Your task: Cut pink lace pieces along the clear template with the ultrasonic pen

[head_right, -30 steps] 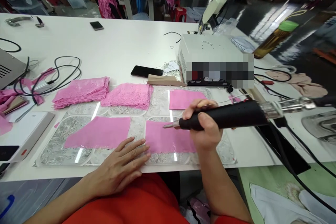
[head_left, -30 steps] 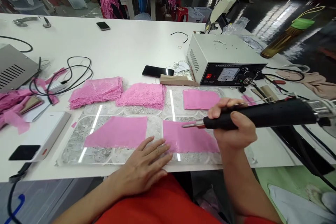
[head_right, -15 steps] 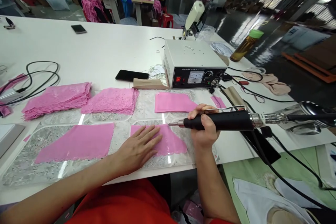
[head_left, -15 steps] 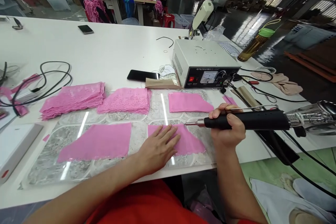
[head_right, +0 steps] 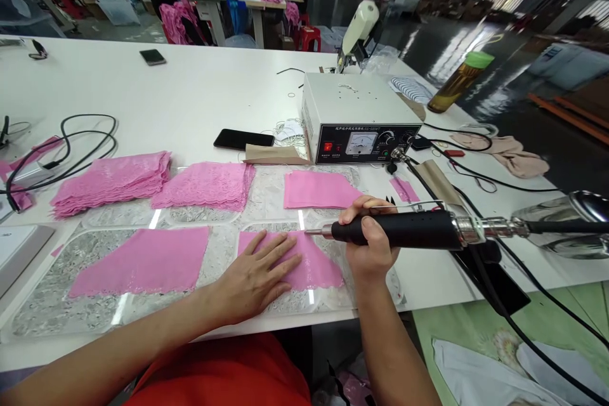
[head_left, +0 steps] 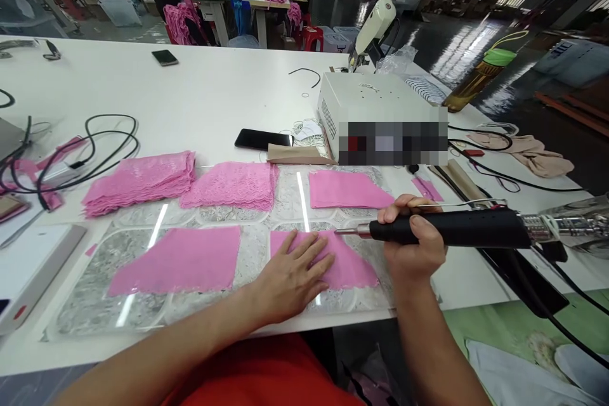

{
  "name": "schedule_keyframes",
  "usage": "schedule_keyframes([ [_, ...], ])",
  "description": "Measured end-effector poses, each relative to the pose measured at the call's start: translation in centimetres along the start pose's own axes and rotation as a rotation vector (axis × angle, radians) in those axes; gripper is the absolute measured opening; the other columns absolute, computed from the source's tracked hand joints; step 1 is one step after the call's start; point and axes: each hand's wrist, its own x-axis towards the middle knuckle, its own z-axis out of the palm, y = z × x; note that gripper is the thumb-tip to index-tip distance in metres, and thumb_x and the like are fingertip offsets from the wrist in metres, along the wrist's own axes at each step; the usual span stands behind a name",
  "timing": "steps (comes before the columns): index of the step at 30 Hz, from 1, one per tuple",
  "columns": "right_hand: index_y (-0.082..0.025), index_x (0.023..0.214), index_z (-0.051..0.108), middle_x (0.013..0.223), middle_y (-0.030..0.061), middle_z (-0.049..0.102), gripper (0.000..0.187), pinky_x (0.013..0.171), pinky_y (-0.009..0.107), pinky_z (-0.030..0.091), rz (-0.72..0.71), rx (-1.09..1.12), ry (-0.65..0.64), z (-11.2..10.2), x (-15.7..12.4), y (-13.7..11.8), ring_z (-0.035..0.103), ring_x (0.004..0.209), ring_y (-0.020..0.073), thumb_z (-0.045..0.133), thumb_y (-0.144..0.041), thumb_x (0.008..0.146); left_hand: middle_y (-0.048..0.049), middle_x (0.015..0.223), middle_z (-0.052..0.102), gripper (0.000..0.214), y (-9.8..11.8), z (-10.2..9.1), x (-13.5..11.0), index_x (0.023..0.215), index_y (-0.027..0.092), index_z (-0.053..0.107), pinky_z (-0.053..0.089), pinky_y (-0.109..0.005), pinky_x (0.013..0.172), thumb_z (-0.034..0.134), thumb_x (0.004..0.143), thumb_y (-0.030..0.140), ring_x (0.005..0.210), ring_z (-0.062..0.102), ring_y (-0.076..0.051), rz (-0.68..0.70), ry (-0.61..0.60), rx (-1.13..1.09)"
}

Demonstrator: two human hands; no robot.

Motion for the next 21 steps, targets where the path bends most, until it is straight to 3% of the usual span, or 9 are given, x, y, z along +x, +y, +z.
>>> schedule_keyframes([
  [21, -0.019, 0.076, 0.056, 0.076, -0.0019, 0.054, 0.016, 0.050, 0.028, 0.044, -0.007, -0.019, 0.005, -0.32, 0.17, 0.26, 0.051, 0.051, 0.0090, 0.056, -0.024, 0.061, -0.0114, 0.140, 0.052, 0.040, 0.06, 0.01, 0.08, 0.128, 0.019, 0.056, 0.031, -0.052, 0.109, 0.044, 0.098, 0.042, 0.131, 0.046, -0.031, -0.003, 0.042, 0.002],
])
